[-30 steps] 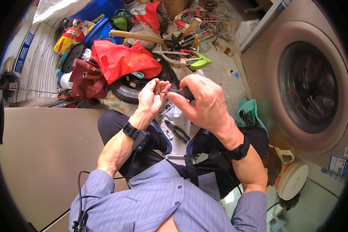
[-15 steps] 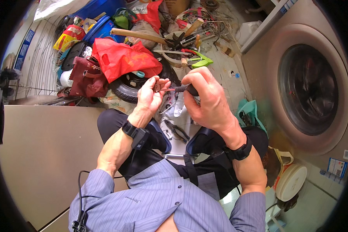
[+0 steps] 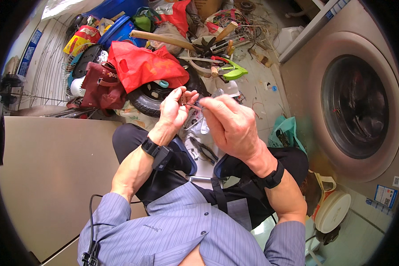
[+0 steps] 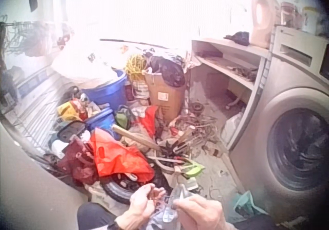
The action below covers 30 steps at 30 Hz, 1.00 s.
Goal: The person uses pliers and a screwdriver to disassemble components from a small appliance base, removing small metal and plastic parts.
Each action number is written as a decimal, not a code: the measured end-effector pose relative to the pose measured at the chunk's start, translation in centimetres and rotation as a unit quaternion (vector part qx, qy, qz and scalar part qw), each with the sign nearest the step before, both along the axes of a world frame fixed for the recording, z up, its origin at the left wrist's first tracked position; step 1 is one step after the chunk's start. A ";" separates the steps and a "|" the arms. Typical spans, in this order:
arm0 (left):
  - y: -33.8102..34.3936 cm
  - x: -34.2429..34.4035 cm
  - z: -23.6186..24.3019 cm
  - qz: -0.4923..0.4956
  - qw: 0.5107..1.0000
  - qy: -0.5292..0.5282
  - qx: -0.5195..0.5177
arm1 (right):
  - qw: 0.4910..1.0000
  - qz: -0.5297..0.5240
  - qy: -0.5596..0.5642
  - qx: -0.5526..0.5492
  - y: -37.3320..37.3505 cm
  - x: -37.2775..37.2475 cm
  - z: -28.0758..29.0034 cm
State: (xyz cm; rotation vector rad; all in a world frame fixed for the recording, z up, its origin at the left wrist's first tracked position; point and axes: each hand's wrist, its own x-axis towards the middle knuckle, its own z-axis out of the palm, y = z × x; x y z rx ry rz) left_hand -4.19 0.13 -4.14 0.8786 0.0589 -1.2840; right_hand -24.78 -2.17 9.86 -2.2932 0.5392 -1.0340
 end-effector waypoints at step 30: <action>-0.3 -0.2 0.9 -0.021 0.999 0.014 -0.028 | 0.996 -0.044 -0.071 0.032 -1.0 -0.4 -0.2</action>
